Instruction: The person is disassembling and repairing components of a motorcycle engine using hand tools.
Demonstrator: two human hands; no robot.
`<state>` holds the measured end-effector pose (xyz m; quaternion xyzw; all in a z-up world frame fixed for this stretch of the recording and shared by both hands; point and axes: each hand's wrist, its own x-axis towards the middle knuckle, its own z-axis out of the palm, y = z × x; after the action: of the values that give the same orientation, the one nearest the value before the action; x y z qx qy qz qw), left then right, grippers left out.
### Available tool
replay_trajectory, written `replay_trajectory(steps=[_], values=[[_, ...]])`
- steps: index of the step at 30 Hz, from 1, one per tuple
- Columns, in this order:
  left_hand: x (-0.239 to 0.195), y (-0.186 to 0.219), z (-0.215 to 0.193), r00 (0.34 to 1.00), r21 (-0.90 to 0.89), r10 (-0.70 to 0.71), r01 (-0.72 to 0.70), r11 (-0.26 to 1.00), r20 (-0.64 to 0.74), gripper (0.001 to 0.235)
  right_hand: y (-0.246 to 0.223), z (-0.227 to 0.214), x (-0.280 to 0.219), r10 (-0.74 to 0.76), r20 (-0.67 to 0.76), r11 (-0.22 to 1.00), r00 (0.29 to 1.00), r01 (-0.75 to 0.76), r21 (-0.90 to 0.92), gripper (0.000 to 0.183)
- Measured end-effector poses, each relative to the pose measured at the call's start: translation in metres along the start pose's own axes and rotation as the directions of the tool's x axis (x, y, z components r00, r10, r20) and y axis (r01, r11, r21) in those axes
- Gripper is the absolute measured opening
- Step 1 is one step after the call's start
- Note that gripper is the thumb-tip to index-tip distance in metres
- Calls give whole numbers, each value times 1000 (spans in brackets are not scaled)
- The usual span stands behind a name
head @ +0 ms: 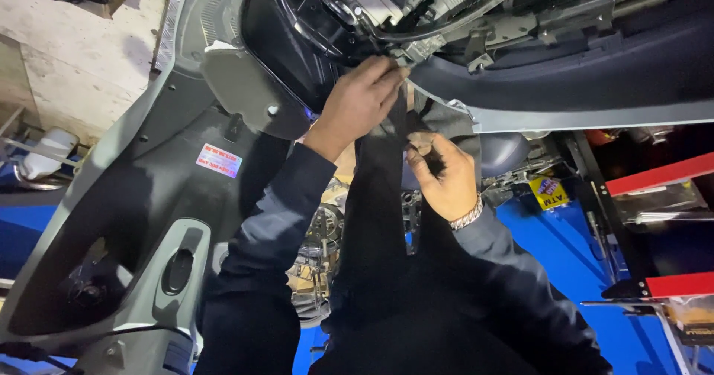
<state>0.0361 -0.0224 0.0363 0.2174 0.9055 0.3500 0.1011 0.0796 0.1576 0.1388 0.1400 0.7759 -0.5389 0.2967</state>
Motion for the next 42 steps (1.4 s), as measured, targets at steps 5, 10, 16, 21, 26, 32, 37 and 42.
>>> replay_trajectory(steps=[5, 10, 16, 21, 26, 32, 37, 42], values=[[-29, -8, 23, 990, 168, 127, -136, 976, 65, 14, 4, -1, -2, 2, 4, 1000, 1000, -2, 15, 11], [-37, -13, 36, 982, 315, 142, -174, 933, 123, 14, 8, 0, -4, 14, -6, 1000, 1000, -14, 9, 11], [-32, -11, 39, 981, 292, 97, -143, 946, 167, 10, -1, 12, -2, -32, 0, 999, 999, 32, 6, 9], [-2, 19, -58, 984, -26, -177, 176, 984, -23, 6, -16, 14, -6, -214, -31, 965, 976, 206, -165, 18], [10, 47, -142, 842, -497, -531, 502, 708, 93, 9, -114, -58, 53, -451, 331, 534, 829, 547, -645, 49], [23, -6, -67, 984, -485, -163, 174, 857, 66, 40, -108, -111, 120, -73, 677, -66, 732, 674, -736, 36], [8, -35, 19, 992, 444, 42, -89, 892, 116, 70, -97, -110, 141, 357, 611, -139, 707, 687, -713, 30], [-1, -52, 38, 976, 581, 133, -210, 786, 174, 57, -50, -98, 161, 540, 632, -153, 556, 803, -575, 20]])
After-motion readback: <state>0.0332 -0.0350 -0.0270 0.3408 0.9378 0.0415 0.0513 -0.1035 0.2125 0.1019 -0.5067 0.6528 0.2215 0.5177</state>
